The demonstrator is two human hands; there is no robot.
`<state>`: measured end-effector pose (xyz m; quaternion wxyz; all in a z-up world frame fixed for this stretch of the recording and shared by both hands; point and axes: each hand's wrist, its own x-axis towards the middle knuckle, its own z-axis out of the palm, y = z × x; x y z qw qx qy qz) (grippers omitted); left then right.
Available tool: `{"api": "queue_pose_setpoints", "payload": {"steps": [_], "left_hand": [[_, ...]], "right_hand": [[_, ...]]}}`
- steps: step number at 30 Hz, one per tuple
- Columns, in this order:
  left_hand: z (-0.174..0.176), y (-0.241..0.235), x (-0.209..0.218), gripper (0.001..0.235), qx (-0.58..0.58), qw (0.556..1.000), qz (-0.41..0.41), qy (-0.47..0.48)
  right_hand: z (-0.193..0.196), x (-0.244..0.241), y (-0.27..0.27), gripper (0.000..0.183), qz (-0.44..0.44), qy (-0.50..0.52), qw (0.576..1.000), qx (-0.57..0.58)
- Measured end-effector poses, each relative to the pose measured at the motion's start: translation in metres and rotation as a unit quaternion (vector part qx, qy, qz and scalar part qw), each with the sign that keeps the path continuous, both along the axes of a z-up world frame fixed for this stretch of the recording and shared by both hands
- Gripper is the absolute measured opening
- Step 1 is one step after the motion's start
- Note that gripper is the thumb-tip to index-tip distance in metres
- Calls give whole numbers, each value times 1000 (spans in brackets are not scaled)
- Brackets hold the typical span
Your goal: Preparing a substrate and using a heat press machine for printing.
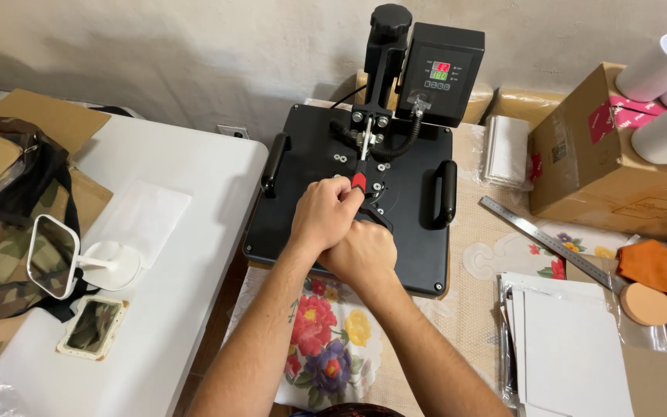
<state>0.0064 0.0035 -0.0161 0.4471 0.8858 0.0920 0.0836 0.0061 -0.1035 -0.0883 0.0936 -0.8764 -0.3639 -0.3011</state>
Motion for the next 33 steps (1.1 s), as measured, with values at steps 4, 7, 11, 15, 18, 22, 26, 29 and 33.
{"api": "queue_pose_setpoints", "payload": {"steps": [4, 7, 11, 15, 18, 22, 26, 29, 33], "left_hand": [[0, 1, 1, 36, -3, 1000, -5, 1], [0, 1, 1, 35, -6, 1000, -6, 1], [-1, 1, 2, 36, -5, 1000, -6, 2], [-2, 1, 2, 37, -3, 1000, -6, 3], [-2, 1, 1, 37, -6, 1000, -4, 2], [-3, 1, 2, 38, -6, 1000, -1, -2], [-3, 1, 1, 39, -1, 1000, -1, 3], [-1, 1, 1, 38, -7, 1000, -4, -2], [0, 1, 0, 40, -5, 1000, -3, -2]], "right_hand": [[1, 0, 1, 16, -13, 1, 1000, 0], [3, 0, 0, 16, 3, -5, 1000, -2], [1, 1, -1, 18, 8, 12, 1000, -6], [4, 1, -2, 16, 14, -1, 1000, -12], [6, 0, -2, 16, 14, -1, 1000, -8], [4, 1, -1, 16, 12, -1, 1000, -3], [7, -1, -1, 16, 6, -2, 1000, -1], [7, 1, -1, 16, 17, -11, 1000, -5], [5, 0, -1, 15, 13, -10, 1000, -2]]}}
